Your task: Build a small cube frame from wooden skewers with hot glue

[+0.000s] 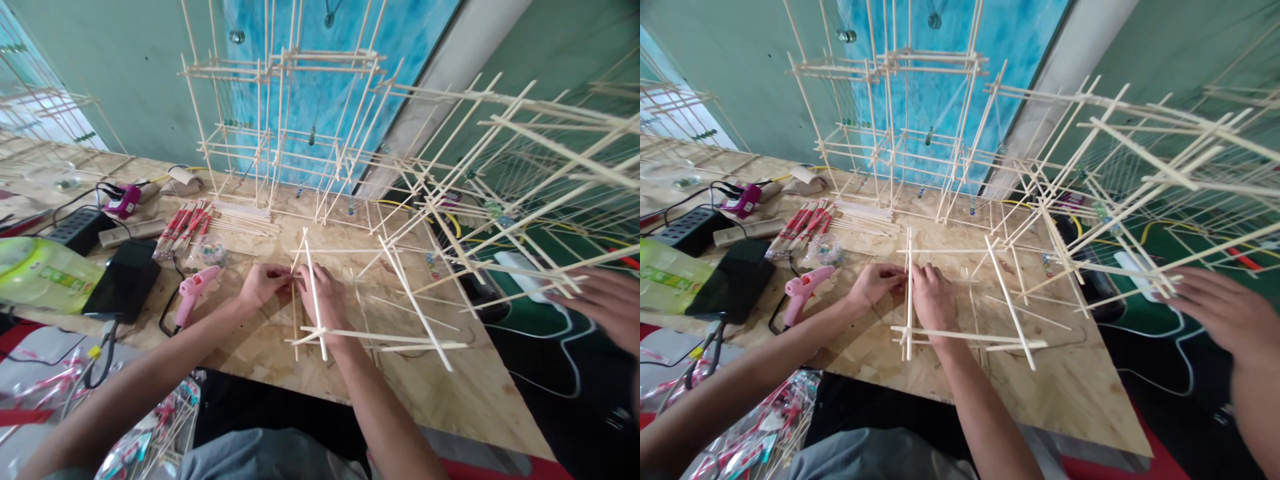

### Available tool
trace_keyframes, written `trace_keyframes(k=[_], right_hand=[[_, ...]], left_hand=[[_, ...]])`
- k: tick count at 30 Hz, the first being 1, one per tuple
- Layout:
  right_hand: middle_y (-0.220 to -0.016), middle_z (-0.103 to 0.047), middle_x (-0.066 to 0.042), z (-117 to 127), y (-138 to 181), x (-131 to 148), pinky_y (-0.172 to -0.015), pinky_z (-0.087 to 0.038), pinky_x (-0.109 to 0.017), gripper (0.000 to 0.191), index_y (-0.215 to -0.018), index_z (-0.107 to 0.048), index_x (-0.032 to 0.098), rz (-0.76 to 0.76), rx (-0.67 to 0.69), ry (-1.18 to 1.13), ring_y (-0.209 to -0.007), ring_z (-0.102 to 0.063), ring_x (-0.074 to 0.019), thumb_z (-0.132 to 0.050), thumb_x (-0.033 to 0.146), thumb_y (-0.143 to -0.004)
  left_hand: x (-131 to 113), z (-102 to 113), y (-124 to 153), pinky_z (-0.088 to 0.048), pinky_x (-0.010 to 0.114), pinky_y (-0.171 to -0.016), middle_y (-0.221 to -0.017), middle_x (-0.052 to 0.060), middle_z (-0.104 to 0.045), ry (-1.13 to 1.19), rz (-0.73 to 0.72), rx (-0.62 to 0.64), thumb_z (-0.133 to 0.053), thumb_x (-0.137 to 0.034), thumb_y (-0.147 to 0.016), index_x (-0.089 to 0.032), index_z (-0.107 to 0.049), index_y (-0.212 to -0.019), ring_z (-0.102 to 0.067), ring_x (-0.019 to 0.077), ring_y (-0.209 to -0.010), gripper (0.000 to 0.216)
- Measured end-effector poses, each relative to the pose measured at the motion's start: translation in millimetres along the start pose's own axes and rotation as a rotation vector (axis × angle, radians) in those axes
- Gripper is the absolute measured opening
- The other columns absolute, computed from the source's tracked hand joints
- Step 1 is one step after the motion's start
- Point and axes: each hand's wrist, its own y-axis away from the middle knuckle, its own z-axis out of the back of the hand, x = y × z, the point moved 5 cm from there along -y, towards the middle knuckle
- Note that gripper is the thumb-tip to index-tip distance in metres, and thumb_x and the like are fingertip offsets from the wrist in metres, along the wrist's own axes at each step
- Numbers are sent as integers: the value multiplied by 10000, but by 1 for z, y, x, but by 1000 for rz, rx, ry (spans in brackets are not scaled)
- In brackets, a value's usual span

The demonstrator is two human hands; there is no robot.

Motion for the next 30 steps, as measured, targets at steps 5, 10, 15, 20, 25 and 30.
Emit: trace_keyframes(k=[5,10,15,20,25,30], right_hand=[[-1089,-725,-58,1,0,-1,-777,-446,-280,221,-1141,-713,269,5,36,-38,-999,-665,-196,-515,217,-1058],[-1048,-726,-53,-2,-2,-4,-775,-452,-278,201,-1086,-736,266,2,4,-106,-981,-665,-197,-544,219,-1048],[-1022,-722,-33,-5,-3,-6,-780,-464,-272,164,-1021,-739,255,9,-41,-191,-966,-672,-187,-590,186,-1019],[-1026,-728,-31,-6,-2,-8,-773,-468,-273,134,-1011,-732,251,6,-62,-211,-963,-676,-184,-605,208,-1016],[-1038,-739,-39,-9,-2,-8,-768,-465,-278,137,-1022,-717,245,19,-43,-234,-959,-677,-191,-602,172,-1006],[-1007,-750,-39,-10,-3,-7,-733,-440,-280,141,-981,-709,231,14,-29,-242,-900,-681,-190,-592,157,-1005]], left_hand=[[-3,-1,2,-512,280,-599,-718,79,-767,8,-3,5,-966,-382,-565,-120,-807,-846,-647,149,-591,416],[-3,-2,3,-527,294,-616,-707,73,-752,11,11,19,-958,-402,-580,-116,-792,-801,-652,155,-599,398],[-3,-2,2,-521,292,-607,-680,70,-745,1,21,20,-957,-385,-578,-111,-799,-804,-648,156,-590,389],[-4,-1,1,-506,276,-585,-660,63,-742,2,15,10,-965,-365,-559,-114,-802,-784,-640,149,-575,375],[-5,-2,2,-516,282,-583,-654,62,-740,21,18,10,-973,-385,-543,-115,-801,-773,-643,153,-572,394],[-7,-2,5,-521,275,-575,-644,50,-733,48,39,11,-985,-382,-526,-115,-795,-785,-639,143,-560,418]])
